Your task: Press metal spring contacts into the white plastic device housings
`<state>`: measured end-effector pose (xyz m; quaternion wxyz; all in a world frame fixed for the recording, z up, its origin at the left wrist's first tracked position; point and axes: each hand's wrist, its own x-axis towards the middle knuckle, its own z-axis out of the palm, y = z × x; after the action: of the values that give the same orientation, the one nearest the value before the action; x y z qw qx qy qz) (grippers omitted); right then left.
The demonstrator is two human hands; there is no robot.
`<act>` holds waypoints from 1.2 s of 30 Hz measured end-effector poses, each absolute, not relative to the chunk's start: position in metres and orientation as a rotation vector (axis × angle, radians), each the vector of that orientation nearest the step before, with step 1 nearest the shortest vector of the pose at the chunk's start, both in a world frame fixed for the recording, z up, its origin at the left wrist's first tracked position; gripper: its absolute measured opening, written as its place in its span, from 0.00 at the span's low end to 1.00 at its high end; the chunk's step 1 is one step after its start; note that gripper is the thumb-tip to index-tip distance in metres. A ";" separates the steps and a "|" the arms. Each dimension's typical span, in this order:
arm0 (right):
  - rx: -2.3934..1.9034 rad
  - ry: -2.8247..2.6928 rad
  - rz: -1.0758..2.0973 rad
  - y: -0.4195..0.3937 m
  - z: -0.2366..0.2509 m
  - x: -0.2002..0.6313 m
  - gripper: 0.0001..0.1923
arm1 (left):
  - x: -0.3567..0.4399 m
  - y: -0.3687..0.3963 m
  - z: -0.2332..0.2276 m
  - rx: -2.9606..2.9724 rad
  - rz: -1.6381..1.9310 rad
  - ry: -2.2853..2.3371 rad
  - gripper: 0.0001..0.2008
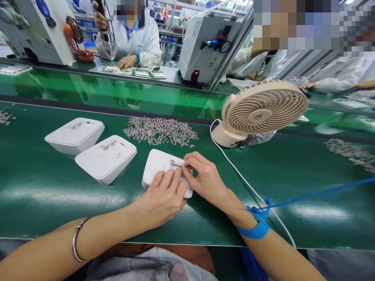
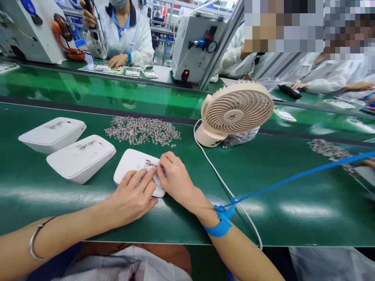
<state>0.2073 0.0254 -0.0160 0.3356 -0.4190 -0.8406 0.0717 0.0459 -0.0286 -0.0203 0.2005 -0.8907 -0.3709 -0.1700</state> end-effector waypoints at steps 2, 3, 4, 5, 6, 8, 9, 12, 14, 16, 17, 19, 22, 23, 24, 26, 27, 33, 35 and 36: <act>-1.073 -2.189 0.139 0.024 -0.017 0.207 0.08 | 0.047 -0.028 -0.021 -2.487 -0.456 -1.053 0.16; -1.064 -2.188 0.123 0.024 -0.017 0.208 0.08 | 0.048 -0.028 -0.022 -2.483 -0.448 -1.061 0.16; -1.057 -2.187 0.120 0.023 -0.017 0.209 0.09 | 0.048 -0.028 -0.022 -2.476 -0.448 -1.067 0.16; -1.051 -2.190 0.132 0.022 -0.017 0.210 0.09 | 0.049 -0.028 -0.022 -2.471 -0.449 -1.072 0.16; -1.046 -2.197 0.157 0.022 -0.016 0.212 0.09 | 0.049 -0.028 -0.023 -2.467 -0.452 -1.072 0.16; -1.037 -2.213 0.213 0.020 -0.014 0.216 0.10 | 0.049 -0.028 -0.023 -2.464 -0.459 -1.069 0.16; -1.034 -2.221 0.236 0.019 -0.013 0.218 0.10 | 0.049 -0.028 -0.023 -2.466 -0.459 -1.068 0.15; -1.039 -2.245 0.272 0.018 -0.010 0.222 0.12 | 0.049 -0.029 -0.022 -2.464 -0.469 -1.074 0.14; -1.040 -2.260 0.281 0.017 -0.008 0.222 0.12 | 0.049 -0.029 -0.021 -2.459 -0.472 -1.077 0.14; -1.039 -2.261 0.282 0.016 -0.008 0.222 0.13 | 0.050 -0.029 -0.020 -2.454 -0.470 -1.076 0.14; -1.040 -2.254 0.284 0.015 -0.008 0.222 0.13 | 0.050 -0.029 -0.019 -2.455 -0.467 -1.077 0.14; -1.048 -2.234 0.294 0.014 -0.009 0.222 0.12 | 0.050 -0.029 -0.019 -2.465 -0.462 -1.084 0.14; -1.053 -2.210 0.317 0.012 -0.011 0.223 0.12 | 0.050 -0.029 -0.019 -2.481 -0.447 -1.082 0.14; -1.047 -2.203 0.319 0.012 -0.011 0.222 0.12 | 0.050 -0.029 -0.019 -2.482 -0.444 -1.080 0.15; -1.040 -2.198 0.318 0.011 -0.012 0.222 0.11 | 0.050 -0.029 -0.019 -2.481 -0.445 -1.077 0.15; -1.036 -2.192 0.307 0.010 -0.013 0.221 0.11 | 0.050 -0.029 -0.020 -2.479 -0.449 -1.074 0.15; -1.040 -2.192 0.295 0.009 -0.014 0.220 0.11 | 0.050 -0.029 -0.020 -2.478 -0.453 -1.071 0.15; -1.036 -2.274 0.060 0.004 -0.018 0.213 0.12 | 0.051 -0.029 -0.023 -2.429 -0.485 -1.074 0.16; -1.043 -2.234 0.129 0.007 -0.021 0.212 0.10 | 0.051 -0.029 -0.022 -2.431 -0.468 -1.077 0.16; -1.073 -2.176 0.193 0.009 -0.022 0.211 0.09 | 0.051 -0.029 -0.022 -2.436 -0.455 -1.078 0.17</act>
<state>0.2109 0.0095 -0.0224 0.3464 -0.4134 -0.8388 0.0742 0.0510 -0.0291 -0.0219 0.2178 -0.8797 -0.3895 -0.1643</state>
